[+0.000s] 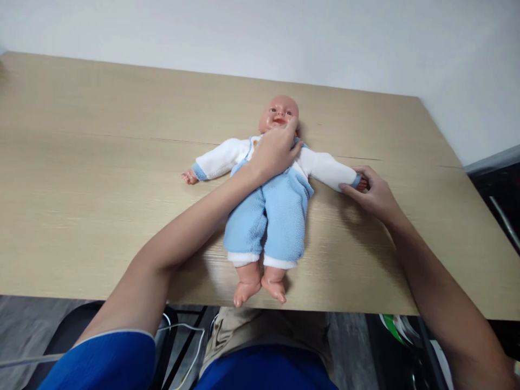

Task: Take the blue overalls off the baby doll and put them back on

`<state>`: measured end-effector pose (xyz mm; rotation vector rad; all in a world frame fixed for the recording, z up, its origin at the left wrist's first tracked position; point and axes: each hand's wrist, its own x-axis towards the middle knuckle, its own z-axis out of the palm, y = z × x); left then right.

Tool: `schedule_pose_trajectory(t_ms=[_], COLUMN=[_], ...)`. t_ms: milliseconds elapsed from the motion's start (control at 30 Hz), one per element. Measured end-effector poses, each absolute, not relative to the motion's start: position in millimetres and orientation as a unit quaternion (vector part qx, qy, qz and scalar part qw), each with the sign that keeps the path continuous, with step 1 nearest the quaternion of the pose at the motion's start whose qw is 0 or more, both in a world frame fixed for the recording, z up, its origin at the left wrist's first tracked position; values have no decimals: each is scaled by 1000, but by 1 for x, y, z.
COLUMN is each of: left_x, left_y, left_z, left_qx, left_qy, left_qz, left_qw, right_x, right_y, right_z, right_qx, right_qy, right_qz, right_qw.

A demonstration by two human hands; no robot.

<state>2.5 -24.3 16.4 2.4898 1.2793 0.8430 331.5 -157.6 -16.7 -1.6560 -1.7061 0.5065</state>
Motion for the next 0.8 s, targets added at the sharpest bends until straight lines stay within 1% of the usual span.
schedule_pose_trajectory(t_ms=[100, 200, 267, 300, 367, 433, 500, 533, 667, 800], left_x=[2, 0, -4, -6, -12, -17, -21, -23, -21, -14], left_y=[-26, -25, -23, -22, -22, -25, -30, -33, -43, -47], left_z=[19, 20, 21, 22, 27, 34, 42, 45, 51, 48], left_qx=[846, 850, 860, 867, 880, 889, 898, 905, 938, 953], left_qy=[439, 432, 406, 388, 355, 336, 322, 311, 243, 207], left_qz=[280, 278, 277, 275, 274, 274, 271, 263, 210, 174], left_qw=[110, 122, 139, 148, 157, 145, 124, 119, 129, 139], right_x=[327, 316, 301, 290, 266, 243, 228, 223, 220, 220], right_y=[-161, -169, -177, -182, -190, -193, -189, -185, -161, -143], right_z=[-17, -10, -6, -5, -7, -12, -16, -16, -7, -3], right_qx=[-611, -568, -542, -528, -500, -489, -495, -499, -501, -500], right_qy=[-717, -757, -770, -775, -784, -769, -730, -714, -687, -617], right_qz=[66, -39, -74, -70, 5, 143, 277, 324, 411, 486], right_qw=[330, 320, 329, 340, 369, 386, 381, 370, 328, 365])
